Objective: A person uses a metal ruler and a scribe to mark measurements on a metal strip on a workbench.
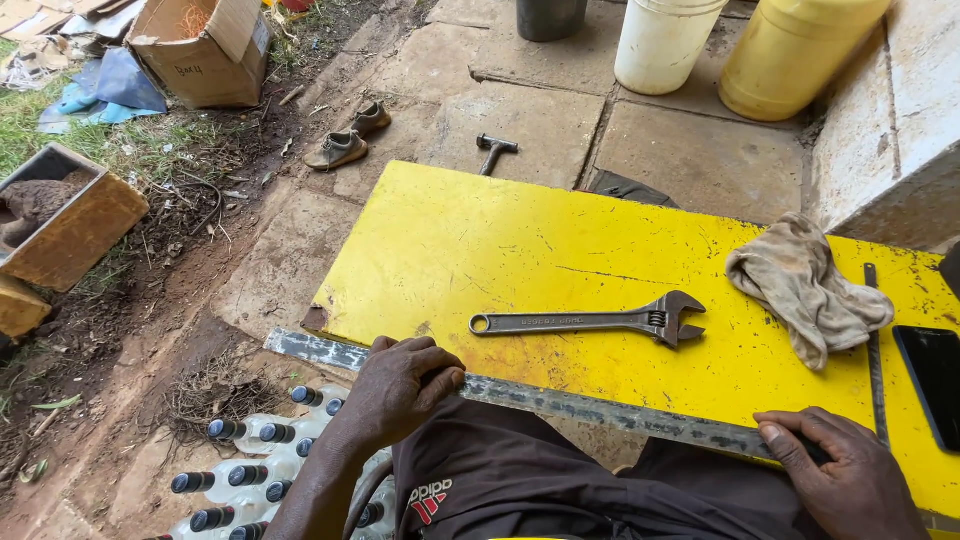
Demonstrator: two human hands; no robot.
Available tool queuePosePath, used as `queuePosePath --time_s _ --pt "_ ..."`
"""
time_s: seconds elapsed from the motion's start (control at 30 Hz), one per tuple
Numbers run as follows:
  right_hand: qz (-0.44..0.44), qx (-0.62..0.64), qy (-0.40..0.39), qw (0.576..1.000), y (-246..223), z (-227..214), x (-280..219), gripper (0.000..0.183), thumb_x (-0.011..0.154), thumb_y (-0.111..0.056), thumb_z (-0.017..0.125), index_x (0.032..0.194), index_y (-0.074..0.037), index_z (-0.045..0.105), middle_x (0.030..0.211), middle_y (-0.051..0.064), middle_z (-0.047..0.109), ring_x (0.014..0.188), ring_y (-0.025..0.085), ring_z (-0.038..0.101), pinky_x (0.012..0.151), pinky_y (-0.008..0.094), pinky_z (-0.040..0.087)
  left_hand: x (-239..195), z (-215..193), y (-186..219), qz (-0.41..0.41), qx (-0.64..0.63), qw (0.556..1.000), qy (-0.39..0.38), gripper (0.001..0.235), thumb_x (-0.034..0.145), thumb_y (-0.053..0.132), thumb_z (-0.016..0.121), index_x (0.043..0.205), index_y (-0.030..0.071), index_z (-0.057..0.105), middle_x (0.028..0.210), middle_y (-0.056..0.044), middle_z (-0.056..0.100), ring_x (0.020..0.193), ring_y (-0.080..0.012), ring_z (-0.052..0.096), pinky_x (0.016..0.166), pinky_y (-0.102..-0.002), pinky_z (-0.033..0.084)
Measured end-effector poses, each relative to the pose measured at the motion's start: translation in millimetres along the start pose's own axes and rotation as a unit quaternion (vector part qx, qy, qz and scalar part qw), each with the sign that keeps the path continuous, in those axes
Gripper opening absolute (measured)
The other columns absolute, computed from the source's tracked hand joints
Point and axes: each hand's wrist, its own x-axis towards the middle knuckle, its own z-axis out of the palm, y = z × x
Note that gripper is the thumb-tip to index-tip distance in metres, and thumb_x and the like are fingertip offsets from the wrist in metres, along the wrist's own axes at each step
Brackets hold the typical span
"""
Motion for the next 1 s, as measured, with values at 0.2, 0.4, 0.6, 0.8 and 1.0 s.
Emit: queuePosePath --time_s 0.2,0.4,0.6,0.8,1.0 --pt "0.035 -0.008 -0.019 0.999 -3.0 1.5 -0.8 0.032 0.096 -0.038 0.071 0.113 -0.021 0.093 0.119 -0.007 0.089 0.120 0.015 0.078 0.104 0.036 0.061 -7.8 -2.7 -3.4 -0.009 -0.031 0.999 -0.041 0.029 0.103 0.037 0.060 0.119 0.029 0.083 0.106 0.004 0.077 0.096 -0.0201 0.070 0.090 -0.043 0.035" --pt "0.025 -0.045 0.003 0.999 6.2 15.8 6.7 0.032 0.099 -0.041 0.071 0.117 -0.025 0.092 0.122 -0.006 0.087 0.123 0.020 0.076 0.108 0.038 0.059 -11.1 -9.1 -0.3 -0.019 -0.055 0.997 -0.058 0.031 0.105 0.036 0.058 0.122 0.025 0.081 0.114 0.002 0.078 0.104 -0.0207 0.069 0.093 -0.043 0.035" --pt "0.003 -0.016 0.019 1.000 11.0 19.5 16.2 0.030 0.099 -0.036 0.073 0.118 -0.021 0.090 0.118 0.000 0.086 0.121 0.025 0.076 0.106 0.045 0.062 -10.1 -9.4 1.8 -0.066 -0.040 0.993 -0.087 0.043 0.095 0.057 0.070 0.121 0.025 0.082 0.114 0.002 0.075 0.097 -0.0226 0.069 0.095 -0.045 0.035" --pt "0.026 -0.059 -0.012 0.998 -8.2 13.9 17.2 0.032 0.100 -0.039 0.071 0.123 -0.028 0.090 0.121 -0.006 0.087 0.118 0.017 0.077 0.096 0.034 0.063 -10.7 -17.9 11.5 -0.155 -0.057 0.984 -0.061 0.038 0.089 0.064 0.070 0.097 0.032 0.088 0.092 0.008 0.083 0.081 -0.0184 0.063 0.085 -0.039 0.037" --pt "0.007 0.045 0.007 0.999 3.1 20.5 20.6 0.029 0.099 -0.026 0.074 0.122 -0.014 0.087 0.127 0.005 0.082 0.125 0.031 0.073 0.108 0.051 0.066 -15.9 -16.5 3.6 -0.162 -0.153 0.972 -0.068 0.030 0.101 0.038 0.064 0.106 0.016 0.084 0.098 -0.002 0.086 0.081 -0.0208 0.077 0.067 -0.037 0.054"
